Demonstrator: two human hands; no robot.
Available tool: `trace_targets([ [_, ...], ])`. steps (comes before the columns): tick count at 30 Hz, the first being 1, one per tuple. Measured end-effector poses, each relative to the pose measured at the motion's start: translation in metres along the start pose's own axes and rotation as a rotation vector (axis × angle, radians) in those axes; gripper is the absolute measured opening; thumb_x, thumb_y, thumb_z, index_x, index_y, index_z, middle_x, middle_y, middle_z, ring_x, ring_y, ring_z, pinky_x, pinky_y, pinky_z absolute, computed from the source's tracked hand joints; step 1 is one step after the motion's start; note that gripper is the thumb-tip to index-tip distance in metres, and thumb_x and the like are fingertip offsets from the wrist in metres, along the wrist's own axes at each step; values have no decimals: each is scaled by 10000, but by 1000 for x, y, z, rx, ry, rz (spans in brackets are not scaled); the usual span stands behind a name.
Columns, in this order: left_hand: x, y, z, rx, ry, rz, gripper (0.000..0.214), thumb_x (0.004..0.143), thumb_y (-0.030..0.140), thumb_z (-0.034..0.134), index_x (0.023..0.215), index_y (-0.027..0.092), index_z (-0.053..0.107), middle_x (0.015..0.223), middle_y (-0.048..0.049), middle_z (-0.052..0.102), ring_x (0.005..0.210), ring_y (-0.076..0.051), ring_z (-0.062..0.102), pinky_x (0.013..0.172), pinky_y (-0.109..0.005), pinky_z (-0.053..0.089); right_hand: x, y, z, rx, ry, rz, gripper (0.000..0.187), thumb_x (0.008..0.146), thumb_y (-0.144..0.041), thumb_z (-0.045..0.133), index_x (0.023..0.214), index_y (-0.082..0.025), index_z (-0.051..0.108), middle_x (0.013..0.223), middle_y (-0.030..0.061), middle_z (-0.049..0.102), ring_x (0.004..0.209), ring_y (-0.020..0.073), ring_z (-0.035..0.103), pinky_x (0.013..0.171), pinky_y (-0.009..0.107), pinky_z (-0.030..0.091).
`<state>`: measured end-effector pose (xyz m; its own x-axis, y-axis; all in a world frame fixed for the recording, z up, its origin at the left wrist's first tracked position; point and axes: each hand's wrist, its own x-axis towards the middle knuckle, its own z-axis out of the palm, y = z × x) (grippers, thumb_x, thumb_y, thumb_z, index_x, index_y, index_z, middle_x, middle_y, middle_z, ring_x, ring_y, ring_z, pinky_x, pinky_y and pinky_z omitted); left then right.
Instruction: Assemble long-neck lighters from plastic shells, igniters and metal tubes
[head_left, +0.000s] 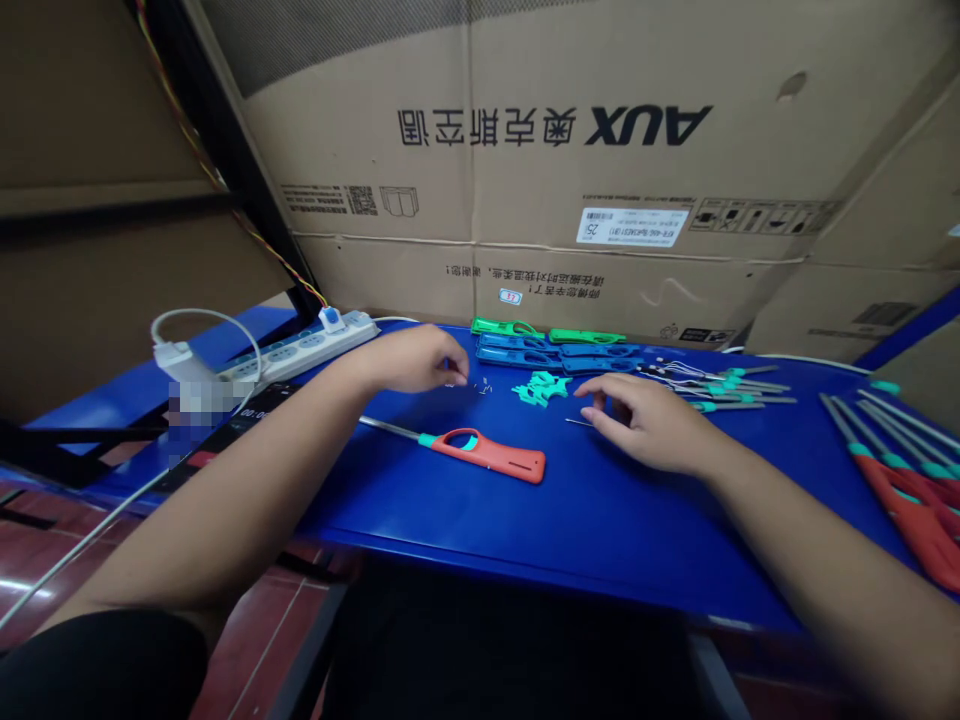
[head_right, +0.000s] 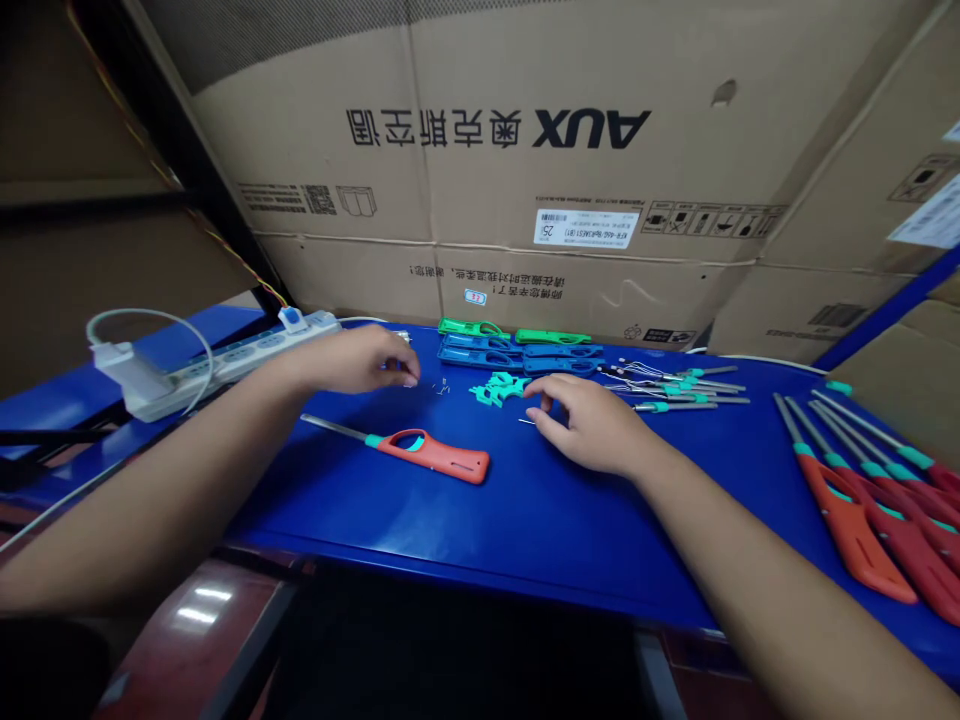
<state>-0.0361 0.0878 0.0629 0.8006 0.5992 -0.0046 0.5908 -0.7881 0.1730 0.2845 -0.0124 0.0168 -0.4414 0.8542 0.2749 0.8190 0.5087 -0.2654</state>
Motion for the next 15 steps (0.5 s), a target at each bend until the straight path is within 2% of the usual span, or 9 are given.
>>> trace_targets([
  [2,4,-10,3,37,99,-139,141,824,235,638,897,197,753,839,-6,738,737,-130,640,671,-213,406,1,2,2,19,3,13,263,929,-348,545,1140,-221,636,964,58,693,818,194,636,693,310,482],
  [4,10,-15,12,7,95,-193,151,801,253,657,898,194,756,852,-13,741,753,-139,647,672,-217,409,2,1,4,37,-6,7,257,926,-339,544,1130,-215,641,957,58,696,822,194,638,704,312,484],
  [9,25,-17,36,-1,55,-188,191,788,257,672,949,202,760,899,-21,748,807,-152,661,685,-222,418,1,-3,7,54,-32,9,277,929,-350,541,1153,-221,639,976,57,697,821,193,636,710,324,489],
  [15,27,-15,38,51,43,-106,207,813,237,623,940,240,786,954,-12,772,850,-163,680,742,-232,435,0,-7,6,46,-22,-22,277,923,-329,553,1162,-216,637,985,63,691,842,190,631,728,321,494],
])
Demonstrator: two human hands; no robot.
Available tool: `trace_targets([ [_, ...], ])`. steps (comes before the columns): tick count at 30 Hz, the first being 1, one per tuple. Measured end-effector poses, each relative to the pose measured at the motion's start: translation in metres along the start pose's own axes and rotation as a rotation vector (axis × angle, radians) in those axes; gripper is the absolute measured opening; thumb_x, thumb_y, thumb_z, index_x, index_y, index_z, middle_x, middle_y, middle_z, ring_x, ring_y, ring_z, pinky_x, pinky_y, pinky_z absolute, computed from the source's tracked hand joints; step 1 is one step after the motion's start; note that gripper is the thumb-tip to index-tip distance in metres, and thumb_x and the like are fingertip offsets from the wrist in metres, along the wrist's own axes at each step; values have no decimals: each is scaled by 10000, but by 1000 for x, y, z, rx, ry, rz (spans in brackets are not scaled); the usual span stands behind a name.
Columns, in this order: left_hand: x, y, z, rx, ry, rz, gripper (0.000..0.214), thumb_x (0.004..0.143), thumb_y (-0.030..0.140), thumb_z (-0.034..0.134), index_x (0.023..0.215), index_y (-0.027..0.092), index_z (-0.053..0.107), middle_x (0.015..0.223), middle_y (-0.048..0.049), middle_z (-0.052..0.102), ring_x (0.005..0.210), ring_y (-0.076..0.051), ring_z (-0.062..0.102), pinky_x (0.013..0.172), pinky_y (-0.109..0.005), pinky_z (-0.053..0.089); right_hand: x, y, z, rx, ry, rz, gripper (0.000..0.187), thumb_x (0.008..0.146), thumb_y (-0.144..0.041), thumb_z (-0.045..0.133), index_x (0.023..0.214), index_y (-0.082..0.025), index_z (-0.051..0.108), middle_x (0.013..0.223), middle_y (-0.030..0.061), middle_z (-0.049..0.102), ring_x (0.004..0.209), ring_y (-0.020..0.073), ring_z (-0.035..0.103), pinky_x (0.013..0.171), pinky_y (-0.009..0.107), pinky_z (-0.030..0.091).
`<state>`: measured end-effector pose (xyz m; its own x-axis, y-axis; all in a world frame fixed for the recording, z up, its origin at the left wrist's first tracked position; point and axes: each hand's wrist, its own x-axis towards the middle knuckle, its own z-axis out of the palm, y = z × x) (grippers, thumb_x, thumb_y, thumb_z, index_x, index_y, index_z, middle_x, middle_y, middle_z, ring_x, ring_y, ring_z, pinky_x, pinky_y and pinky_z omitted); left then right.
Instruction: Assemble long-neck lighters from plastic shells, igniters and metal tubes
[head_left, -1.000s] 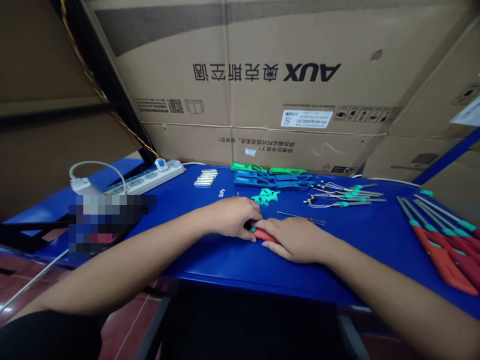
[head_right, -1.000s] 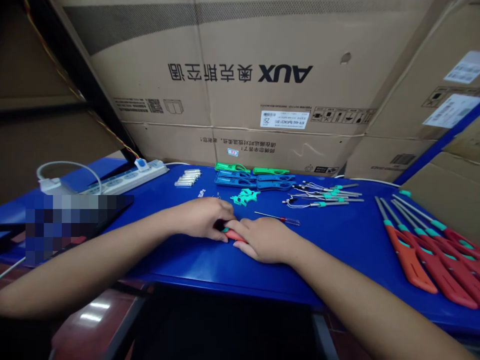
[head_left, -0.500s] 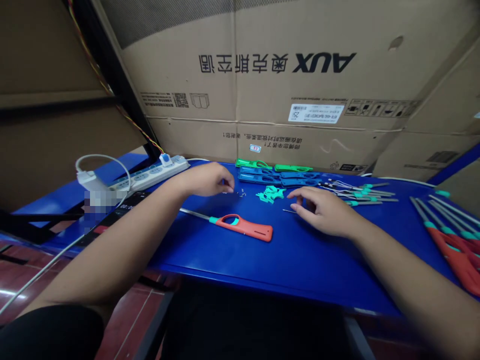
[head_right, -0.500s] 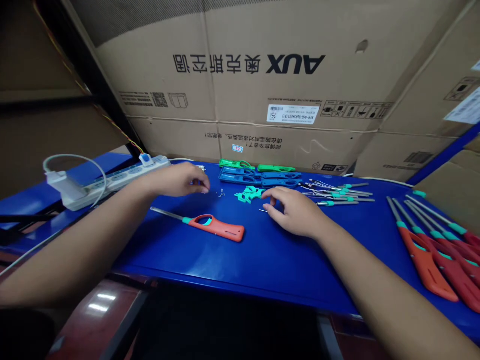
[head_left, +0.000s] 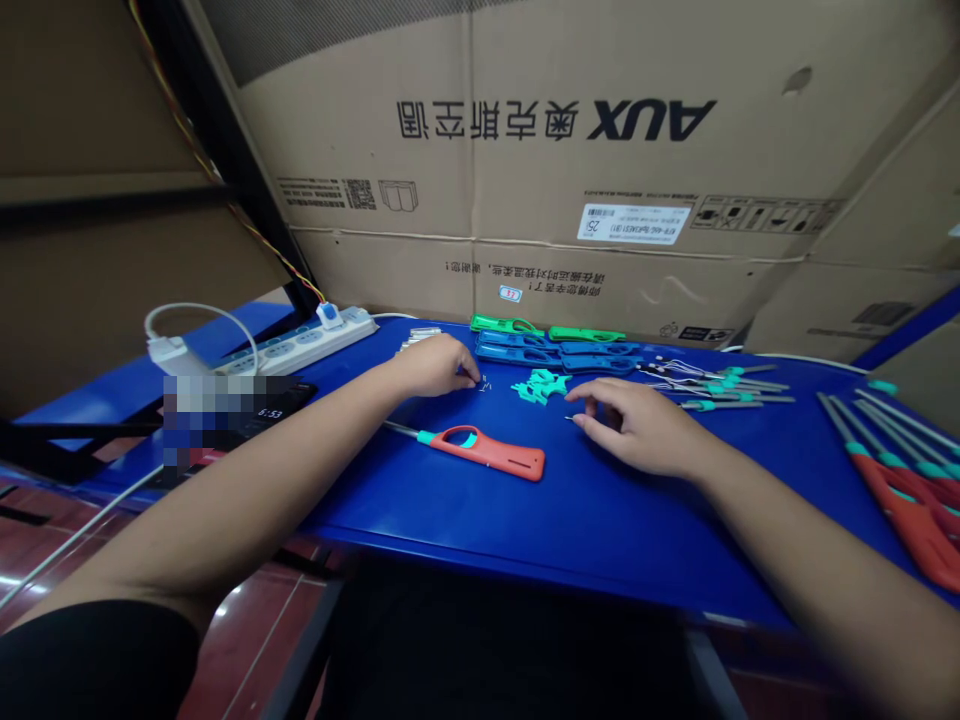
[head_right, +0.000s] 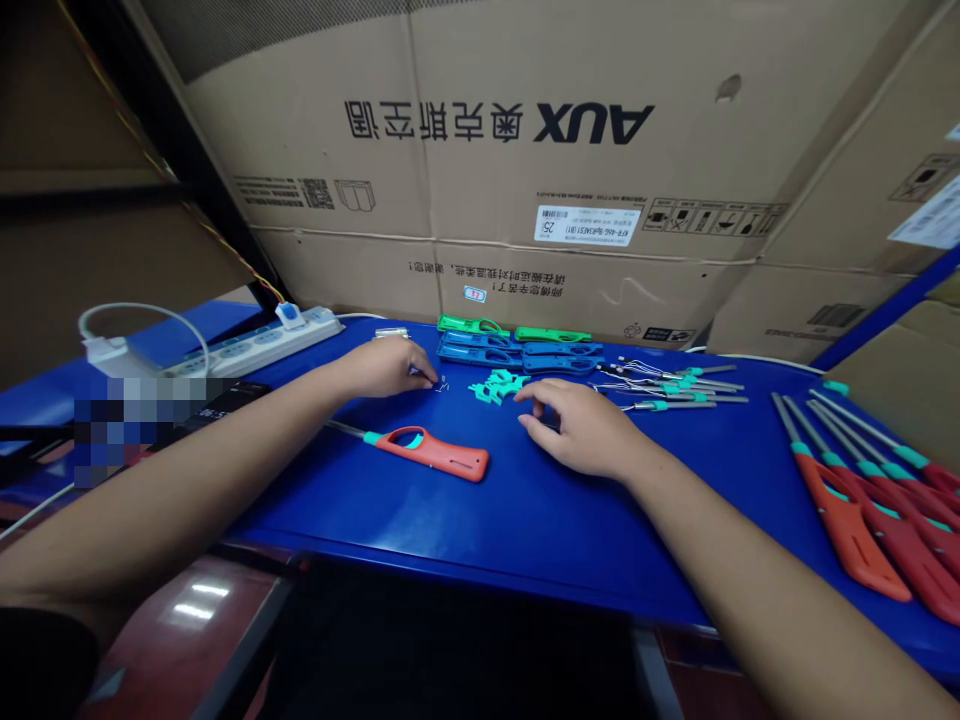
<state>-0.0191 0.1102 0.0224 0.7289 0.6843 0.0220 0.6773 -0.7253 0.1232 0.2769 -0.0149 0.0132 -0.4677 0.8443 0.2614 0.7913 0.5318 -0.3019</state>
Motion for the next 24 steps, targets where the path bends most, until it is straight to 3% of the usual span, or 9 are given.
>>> trace_targets([
  [7,-3,8,-3,64,55,69,182,770,149,575,743,180,752,825,-74,732,738,-183,626,678,-264,409,1,-7,0,-1,-14,-35,259,925,-303,558,1148,-208,650,951,62,687,801,183,632,703,318,495],
  [10,-4,19,-3,28,107,98,167,796,160,566,787,153,732,854,-79,716,763,-170,620,693,-256,419,2,-11,1,19,62,-43,237,920,-289,570,1123,-210,663,902,55,684,753,173,629,672,304,496],
  [13,-7,42,-1,-123,156,112,221,893,247,517,936,147,709,837,-43,709,716,-128,607,666,-224,432,3,-20,7,46,197,-68,201,929,-283,572,1088,-206,667,891,53,692,736,166,636,689,305,512],
  [16,-14,73,3,-549,136,95,266,911,351,526,897,133,679,720,-7,658,618,-108,545,570,-210,401,4,-33,14,33,274,-160,220,935,-264,574,1138,-203,634,1028,81,713,860,193,666,781,334,532],
  [18,-18,88,4,-673,93,101,256,900,356,546,882,132,670,722,0,648,627,-105,540,575,-210,404,4,-41,19,3,285,-222,208,938,-244,570,1131,-195,627,1076,92,717,934,212,670,816,348,534],
  [21,-21,99,5,-721,93,89,235,899,337,558,867,136,675,763,-4,664,682,-111,565,633,-222,430,3,-48,23,-11,320,-221,160,950,-215,544,1070,-191,647,1009,79,740,898,206,687,788,340,545],
  [24,-21,96,5,-775,115,90,246,916,344,549,917,141,688,804,-14,686,715,-118,587,671,-236,454,3,-48,22,13,378,-186,168,958,-211,532,1065,-211,662,991,64,752,884,197,702,792,340,555],
])
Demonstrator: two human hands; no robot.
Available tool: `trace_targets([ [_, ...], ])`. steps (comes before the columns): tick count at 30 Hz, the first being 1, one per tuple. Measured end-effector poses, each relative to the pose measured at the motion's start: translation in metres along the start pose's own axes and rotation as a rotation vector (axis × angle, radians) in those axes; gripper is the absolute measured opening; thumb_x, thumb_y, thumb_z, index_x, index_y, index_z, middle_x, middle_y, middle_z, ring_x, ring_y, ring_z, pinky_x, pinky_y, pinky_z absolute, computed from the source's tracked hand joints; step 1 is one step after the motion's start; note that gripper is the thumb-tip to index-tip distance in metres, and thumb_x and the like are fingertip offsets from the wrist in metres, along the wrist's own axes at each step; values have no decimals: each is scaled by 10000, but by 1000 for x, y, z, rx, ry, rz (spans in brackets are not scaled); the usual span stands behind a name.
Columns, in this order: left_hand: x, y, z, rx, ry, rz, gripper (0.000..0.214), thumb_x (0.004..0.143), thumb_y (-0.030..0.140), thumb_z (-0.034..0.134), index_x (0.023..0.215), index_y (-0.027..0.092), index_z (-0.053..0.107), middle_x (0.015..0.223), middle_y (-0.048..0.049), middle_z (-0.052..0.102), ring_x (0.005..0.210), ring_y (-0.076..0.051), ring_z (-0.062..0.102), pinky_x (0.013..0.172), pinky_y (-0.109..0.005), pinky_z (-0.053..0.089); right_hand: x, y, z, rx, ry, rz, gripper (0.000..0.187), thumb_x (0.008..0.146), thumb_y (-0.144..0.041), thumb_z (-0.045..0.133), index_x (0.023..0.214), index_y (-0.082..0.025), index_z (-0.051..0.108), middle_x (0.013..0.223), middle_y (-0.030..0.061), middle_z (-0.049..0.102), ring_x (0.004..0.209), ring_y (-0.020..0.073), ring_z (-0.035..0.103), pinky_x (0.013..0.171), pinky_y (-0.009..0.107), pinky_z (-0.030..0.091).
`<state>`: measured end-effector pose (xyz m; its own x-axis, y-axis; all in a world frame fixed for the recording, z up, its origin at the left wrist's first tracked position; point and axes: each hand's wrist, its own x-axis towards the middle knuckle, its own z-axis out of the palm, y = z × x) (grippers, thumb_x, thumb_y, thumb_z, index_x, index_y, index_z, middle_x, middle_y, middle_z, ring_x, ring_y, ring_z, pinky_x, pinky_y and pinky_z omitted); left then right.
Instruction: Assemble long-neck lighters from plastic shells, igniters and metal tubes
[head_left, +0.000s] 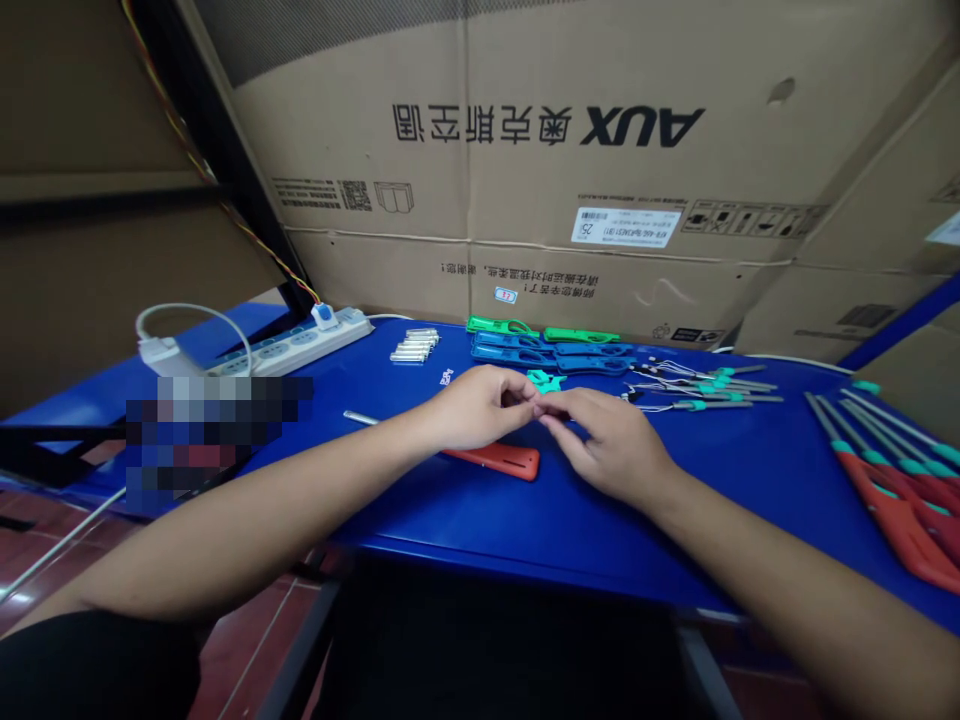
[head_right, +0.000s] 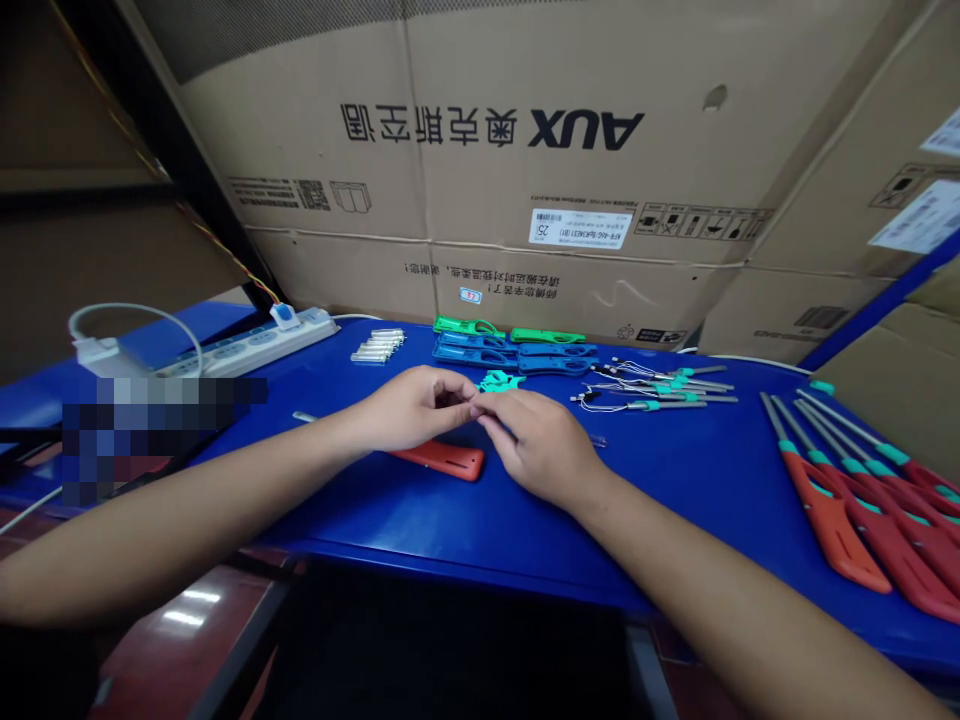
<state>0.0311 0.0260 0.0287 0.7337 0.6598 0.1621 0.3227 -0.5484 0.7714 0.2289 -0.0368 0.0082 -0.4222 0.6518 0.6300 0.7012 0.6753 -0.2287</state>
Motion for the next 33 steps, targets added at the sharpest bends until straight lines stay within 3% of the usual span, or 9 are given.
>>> trace_targets([
  [2,-1,-3,-6,6,-21,29,247,915,358,572,987,154,692,863,-21,704,767,-127,612,716,-247,473,1,3,-2,11,31,24,161,947,-203,542,1031,-219,678,982,56,756,885,195,708,800,338,558],
  [4,-2,-6,-12,57,-117,68,283,864,381,666,1056,174,687,958,-30,717,847,-142,636,773,-260,487,1,8,-5,20,29,64,137,925,-196,560,953,-218,692,922,45,759,839,189,711,776,327,562],
  [7,-5,-9,-18,187,-332,155,423,746,398,806,1097,194,690,1045,-46,712,920,-168,643,806,-268,486,1,13,-10,93,-56,152,101,900,-216,589,909,-216,689,867,30,759,769,175,714,724,305,571],
  [9,-5,-12,-17,275,-397,205,412,726,380,827,1071,192,705,1008,-48,710,893,-172,639,778,-266,477,-1,14,-12,169,-120,198,97,892,-228,603,940,-219,686,881,24,761,760,167,716,707,293,574],
  [12,-4,-17,-10,310,-376,220,358,721,331,827,1031,189,719,940,-35,698,837,-159,626,740,-257,464,-3,13,-13,200,-197,161,91,887,-214,613,924,-227,694,873,10,759,763,155,708,719,283,559],
  [18,-3,-20,-4,300,-344,186,354,688,323,843,987,177,722,863,-11,662,771,-136,596,685,-236,445,-4,13,-7,256,-296,-84,130,918,-168,577,944,-202,700,926,44,737,860,166,663,788,314,527],
  [33,-1,-22,-4,324,-342,210,330,699,361,831,950,183,711,834,2,643,759,-135,576,666,-231,414,-5,16,5,332,-312,-70,106,915,-195,605,899,-215,707,898,43,696,844,176,615,794,358,501],
])
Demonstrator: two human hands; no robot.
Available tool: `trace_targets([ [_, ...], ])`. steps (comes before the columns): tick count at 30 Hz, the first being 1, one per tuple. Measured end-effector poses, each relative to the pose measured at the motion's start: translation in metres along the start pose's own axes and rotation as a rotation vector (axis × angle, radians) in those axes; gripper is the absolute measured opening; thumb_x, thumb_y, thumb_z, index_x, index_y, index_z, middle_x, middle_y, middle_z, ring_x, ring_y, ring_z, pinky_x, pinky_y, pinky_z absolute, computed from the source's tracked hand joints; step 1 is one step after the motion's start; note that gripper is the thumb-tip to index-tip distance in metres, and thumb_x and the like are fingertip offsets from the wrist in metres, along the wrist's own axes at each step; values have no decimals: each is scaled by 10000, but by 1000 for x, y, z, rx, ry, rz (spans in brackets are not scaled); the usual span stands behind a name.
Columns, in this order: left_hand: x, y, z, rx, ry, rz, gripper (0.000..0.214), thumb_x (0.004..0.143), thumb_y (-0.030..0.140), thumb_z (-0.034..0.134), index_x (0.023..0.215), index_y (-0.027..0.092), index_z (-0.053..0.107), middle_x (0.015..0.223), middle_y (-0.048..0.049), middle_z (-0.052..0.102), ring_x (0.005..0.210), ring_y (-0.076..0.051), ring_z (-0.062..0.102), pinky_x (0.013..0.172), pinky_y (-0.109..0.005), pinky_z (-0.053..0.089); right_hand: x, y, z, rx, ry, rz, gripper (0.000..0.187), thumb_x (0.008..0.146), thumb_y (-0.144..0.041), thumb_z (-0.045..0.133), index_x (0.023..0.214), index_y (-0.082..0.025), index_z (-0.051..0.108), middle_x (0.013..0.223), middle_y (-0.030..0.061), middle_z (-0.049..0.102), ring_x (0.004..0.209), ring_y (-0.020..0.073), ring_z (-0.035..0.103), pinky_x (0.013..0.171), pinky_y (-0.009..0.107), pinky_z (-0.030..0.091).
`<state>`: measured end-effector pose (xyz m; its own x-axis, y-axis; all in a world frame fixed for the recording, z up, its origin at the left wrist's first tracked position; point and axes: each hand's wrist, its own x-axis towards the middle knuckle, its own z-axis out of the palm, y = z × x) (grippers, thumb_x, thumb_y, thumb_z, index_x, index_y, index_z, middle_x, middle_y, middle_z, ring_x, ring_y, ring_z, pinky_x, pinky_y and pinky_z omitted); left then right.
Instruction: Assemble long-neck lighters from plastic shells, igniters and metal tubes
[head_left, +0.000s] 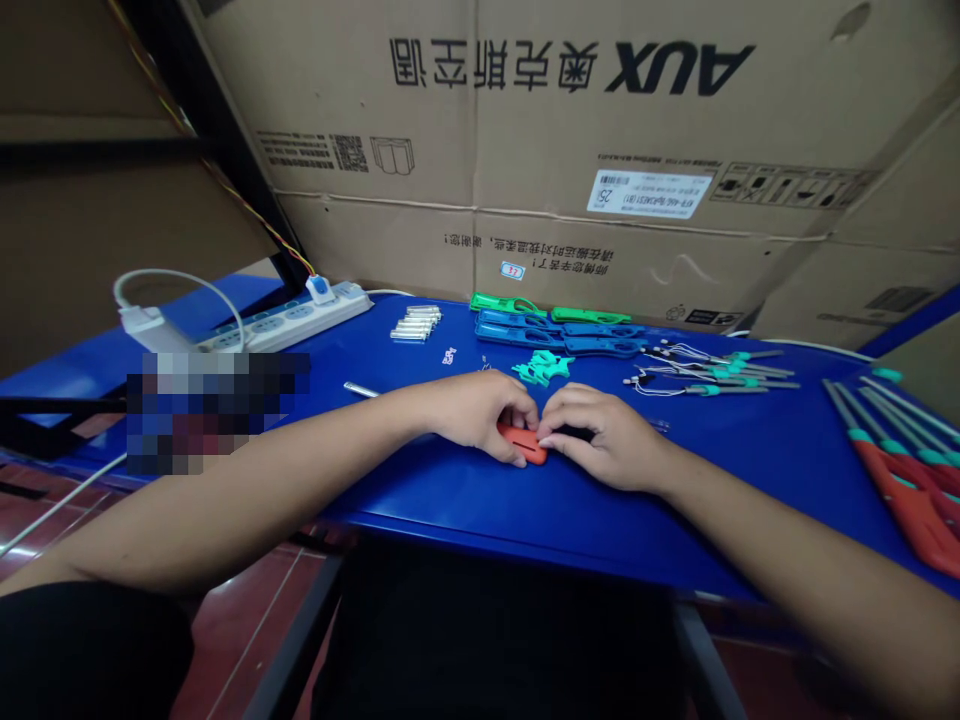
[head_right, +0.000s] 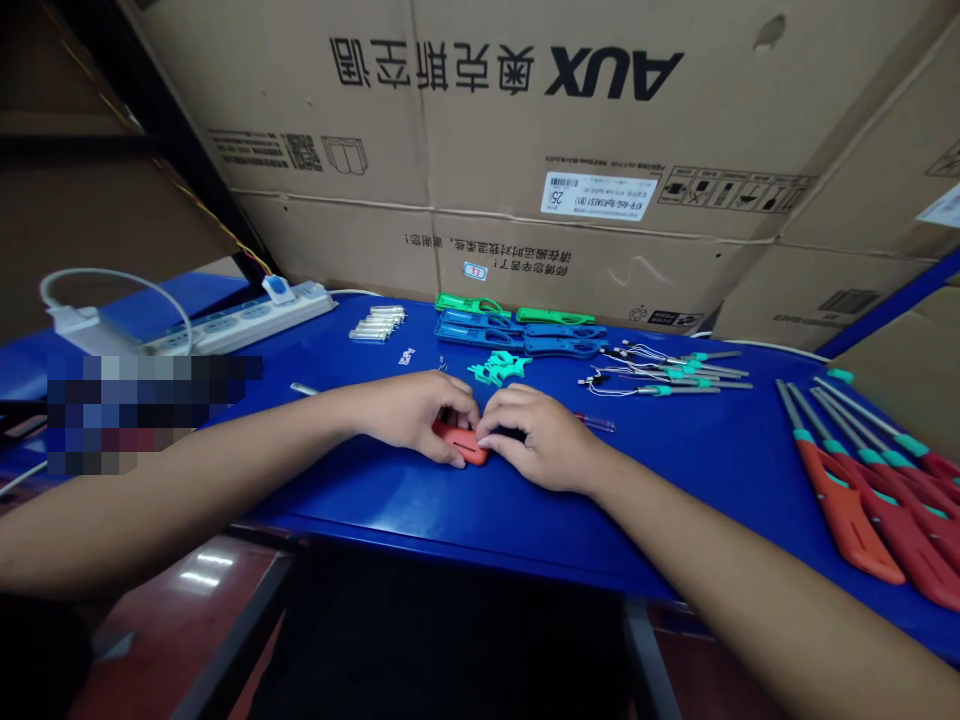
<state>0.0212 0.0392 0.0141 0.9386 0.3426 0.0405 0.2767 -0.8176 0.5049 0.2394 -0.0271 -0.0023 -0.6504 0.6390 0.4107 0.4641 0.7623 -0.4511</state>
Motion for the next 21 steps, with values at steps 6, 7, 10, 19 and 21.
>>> trace_targets([
  [6,0,3,-1,-29,-24,-45,357,703,343,827,1001,180,717,888,-13,655,792,-140,589,672,-229,427,-3,4,-4,-19,-46,-47,128,927,-221,605,937,-223,732,921,42,708,866,171,610,803,349,489],
  [7,0,4,-1,-35,-28,-48,358,706,341,825,1005,178,717,891,-16,656,791,-140,590,671,-231,429,-4,4,-5,-37,-62,-65,139,933,-222,598,957,-228,735,934,43,713,874,174,608,810,356,487],
  [10,0,4,-1,-38,-32,-54,356,710,335,821,1008,169,721,893,-19,655,784,-142,591,676,-241,436,-5,5,-9,-88,-81,-124,175,945,-215,577,1008,-236,738,947,45,728,874,179,607,807,363,483],
  [19,0,3,1,-21,-13,-32,327,711,334,812,979,170,722,884,-16,661,764,-129,591,677,-219,437,-8,0,-13,-275,-119,-185,195,925,-229,574,954,-214,766,958,80,705,900,203,612,787,385,476],
  [21,1,4,1,-15,-9,-29,338,708,328,809,996,173,723,887,-17,661,785,-138,592,701,-230,443,-7,-2,-12,-284,-148,-181,209,927,-223,562,957,-211,769,962,85,698,908,207,611,793,391,479],
])
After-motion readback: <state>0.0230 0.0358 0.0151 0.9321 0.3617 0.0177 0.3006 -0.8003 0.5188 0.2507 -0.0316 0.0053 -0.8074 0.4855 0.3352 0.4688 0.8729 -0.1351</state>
